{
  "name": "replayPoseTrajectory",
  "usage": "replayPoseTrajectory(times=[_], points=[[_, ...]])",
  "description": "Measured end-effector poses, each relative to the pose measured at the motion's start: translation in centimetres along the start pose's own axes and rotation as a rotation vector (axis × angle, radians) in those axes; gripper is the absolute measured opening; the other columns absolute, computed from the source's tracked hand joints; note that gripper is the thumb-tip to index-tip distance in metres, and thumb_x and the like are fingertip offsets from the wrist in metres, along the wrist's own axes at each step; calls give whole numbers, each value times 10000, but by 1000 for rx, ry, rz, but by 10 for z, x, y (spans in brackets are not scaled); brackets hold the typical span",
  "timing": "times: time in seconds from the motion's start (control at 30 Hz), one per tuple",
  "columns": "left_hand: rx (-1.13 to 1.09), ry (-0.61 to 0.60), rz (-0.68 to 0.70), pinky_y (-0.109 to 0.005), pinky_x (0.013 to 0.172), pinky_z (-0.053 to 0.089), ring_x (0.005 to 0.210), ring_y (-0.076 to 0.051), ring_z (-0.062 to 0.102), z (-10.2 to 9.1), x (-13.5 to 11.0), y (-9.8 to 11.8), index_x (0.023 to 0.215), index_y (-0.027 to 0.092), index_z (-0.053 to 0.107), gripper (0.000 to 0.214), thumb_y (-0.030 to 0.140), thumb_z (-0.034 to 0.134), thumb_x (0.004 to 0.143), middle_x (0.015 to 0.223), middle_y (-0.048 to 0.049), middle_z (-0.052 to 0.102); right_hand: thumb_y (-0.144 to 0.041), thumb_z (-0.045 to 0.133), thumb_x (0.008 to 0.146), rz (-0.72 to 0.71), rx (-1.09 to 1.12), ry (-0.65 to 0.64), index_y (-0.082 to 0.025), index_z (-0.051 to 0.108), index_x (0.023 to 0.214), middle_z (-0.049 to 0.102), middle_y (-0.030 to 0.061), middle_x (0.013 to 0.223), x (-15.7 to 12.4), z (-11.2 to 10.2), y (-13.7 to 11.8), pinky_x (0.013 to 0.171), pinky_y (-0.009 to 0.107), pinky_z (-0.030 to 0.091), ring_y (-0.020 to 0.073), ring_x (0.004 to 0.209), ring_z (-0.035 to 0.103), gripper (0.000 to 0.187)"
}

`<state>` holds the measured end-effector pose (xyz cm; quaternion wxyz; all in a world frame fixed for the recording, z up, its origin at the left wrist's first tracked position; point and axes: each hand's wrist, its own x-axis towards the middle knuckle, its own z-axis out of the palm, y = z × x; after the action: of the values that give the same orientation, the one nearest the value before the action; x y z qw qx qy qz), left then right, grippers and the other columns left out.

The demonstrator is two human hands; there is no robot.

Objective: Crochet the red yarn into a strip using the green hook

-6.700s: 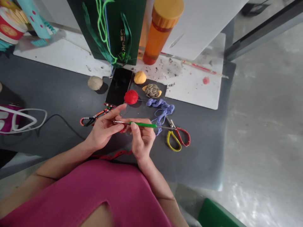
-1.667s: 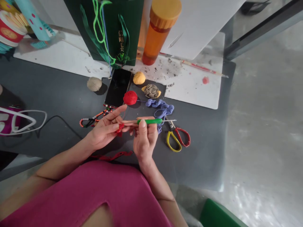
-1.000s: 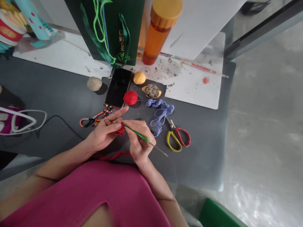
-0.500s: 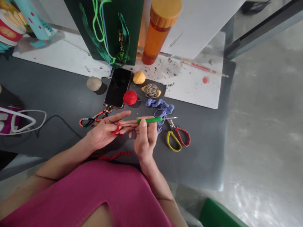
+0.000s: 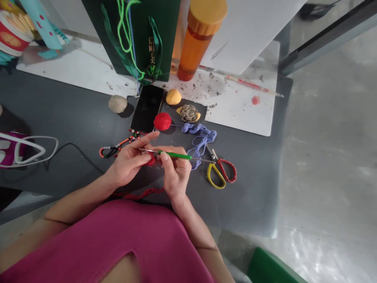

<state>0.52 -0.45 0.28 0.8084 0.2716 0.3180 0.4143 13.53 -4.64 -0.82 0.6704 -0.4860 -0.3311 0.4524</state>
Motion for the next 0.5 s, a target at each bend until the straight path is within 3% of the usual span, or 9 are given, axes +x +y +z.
replayPoseTrajectory(times=[0.17, 0.33, 0.5], points=[[160, 104, 95, -209, 659, 492, 663, -74, 553, 0, -1, 0, 1249, 290, 822, 543, 227, 936, 721, 726, 57, 650, -356, 775, 939, -100, -179, -69, -292, 796, 944, 796, -2, 892, 3, -7, 2, 750, 321, 594, 167, 850, 732, 67], [255, 134, 159, -245, 708, 540, 699, -106, 597, 1, -2, 2, 1246, 284, 824, 523, 224, 919, 735, 749, 35, 711, -321, 863, 855, -41, -161, -53, -307, 823, 915, 789, -15, 852, 6, -6, 2, 703, 298, 593, 156, 805, 721, 73], [261, 132, 125, -246, 729, 529, 717, -104, 592, 2, -3, 4, 1268, 268, 810, 521, 223, 901, 758, 766, 35, 691, -348, 910, 794, 47, -121, -1, -297, 816, 873, 788, -28, 813, 6, -5, 2, 644, 283, 594, 141, 715, 716, 133]])
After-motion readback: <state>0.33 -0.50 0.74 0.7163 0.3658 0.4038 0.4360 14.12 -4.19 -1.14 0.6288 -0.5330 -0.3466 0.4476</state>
